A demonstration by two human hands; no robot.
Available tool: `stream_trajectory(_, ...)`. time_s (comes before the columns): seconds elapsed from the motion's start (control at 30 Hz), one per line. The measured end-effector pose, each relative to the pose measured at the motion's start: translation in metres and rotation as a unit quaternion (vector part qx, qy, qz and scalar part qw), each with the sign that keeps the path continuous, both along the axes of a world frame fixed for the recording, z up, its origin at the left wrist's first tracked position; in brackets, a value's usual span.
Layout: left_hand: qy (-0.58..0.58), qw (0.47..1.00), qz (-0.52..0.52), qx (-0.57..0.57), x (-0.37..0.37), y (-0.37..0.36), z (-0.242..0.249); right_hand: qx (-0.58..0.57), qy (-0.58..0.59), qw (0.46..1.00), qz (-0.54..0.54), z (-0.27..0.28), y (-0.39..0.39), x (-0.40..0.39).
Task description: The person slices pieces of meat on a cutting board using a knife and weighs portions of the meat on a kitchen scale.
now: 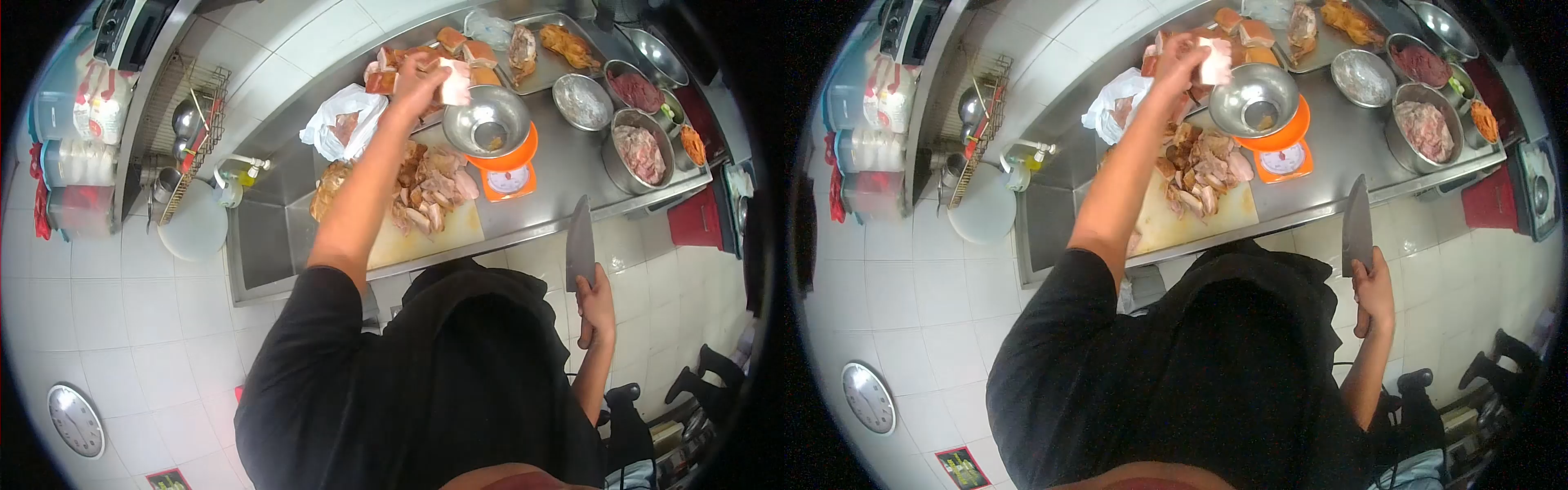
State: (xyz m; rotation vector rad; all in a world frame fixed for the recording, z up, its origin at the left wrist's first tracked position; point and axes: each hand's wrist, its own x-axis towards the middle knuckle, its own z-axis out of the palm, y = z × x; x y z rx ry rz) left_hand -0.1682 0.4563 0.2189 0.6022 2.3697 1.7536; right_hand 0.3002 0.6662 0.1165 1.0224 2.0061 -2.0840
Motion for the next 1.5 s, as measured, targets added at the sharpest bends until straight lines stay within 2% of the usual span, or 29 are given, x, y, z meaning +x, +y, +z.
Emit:
stream_trajectory(0.03, 0.023, 1.000, 0.011, 0.008, -0.009, -0.008, 0.007, 0.003, 0.002, 1.000, -0.004, -0.001, 0.001, -0.003)
stream_trajectory(0.1, 0.106, 0.989, 0.060, -0.086, -0.055, -0.030, 0.000, 0.007, 0.000, 1.000, -0.012, -0.001, 0.000, -0.009)
stream_trajectory(0.17, 0.119, 0.964, 0.121, -0.203, -0.099, -0.052, -0.004, 0.014, -0.006, 1.000, -0.025, -0.001, -0.002, -0.016)
stream_trajectory(0.2, 0.096, 0.961, 0.126, -0.227, -0.103, -0.055, 0.006, 0.016, -0.009, 0.999, -0.041, -0.001, -0.006, -0.018)
stream_trajectory(0.3, 0.122, 0.949, 0.138, -0.256, -0.152, -0.062, -0.007, 0.027, -0.019, 0.996, -0.077, 0.001, -0.020, -0.020)
stream_trajectory(0.43, 0.147, 0.940, 0.092, -0.295, -0.179, -0.045, -0.007, 0.032, -0.048, 0.994, -0.093, 0.010, -0.048, -0.016)
stream_trajectory(0.57, 0.231, 0.935, 0.092, -0.253, -0.218, -0.044, -0.047, 0.043, -0.061, 0.987, -0.140, 0.010, -0.077, -0.007)
stream_trajectory(0.63, 0.244, 0.943, 0.091, -0.207, -0.209, -0.054, -0.043, 0.047, -0.038, 0.988, -0.140, 0.006, -0.082, -0.007)
stream_trajectory(0.8, 0.315, 0.939, 0.101, -0.097, -0.151, -0.153, -0.062, 0.067, 0.033, 0.986, -0.148, 0.026, -0.081, -0.026)
stream_trajectory(0.83, 0.307, 0.937, 0.114, -0.120, -0.137, -0.178, -0.060, 0.070, 0.057, 0.987, -0.135, 0.034, -0.077, -0.034)
stream_trajectory(0.97, 0.253, 0.921, 0.213, -0.207, -0.052, -0.309, -0.084, 0.038, 0.130, 0.990, -0.035, 0.069, -0.075, -0.078)
stream_trajectory(1.07, 0.221, 0.898, 0.287, -0.249, 0.019, -0.395, -0.118, 0.049, 0.102, 0.987, 0.117, 0.088, -0.082, -0.120)
stream_trajectory(1.17, 0.031, 0.866, 0.393, -0.308, 0.106, -0.441, -0.142, 0.114, 0.018, 0.948, 0.297, 0.079, -0.099, -0.162)
stream_trajectory(1.23, -0.059, 0.857, 0.416, -0.298, 0.157, -0.436, -0.149, 0.214, 0.064, 0.871, 0.438, 0.052, -0.118, -0.189)
stream_trajectory(1.33, -0.187, 0.838, 0.418, -0.297, 0.197, -0.424, -0.181, 0.192, 0.074, 0.819, 0.536, 0.018, -0.163, -0.217)
stream_trajectory(1.5, -0.149, 0.838, 0.403, -0.336, 0.207, -0.390, -0.198, 0.246, 0.121, 0.747, 0.606, -0.054, -0.232, -0.239)
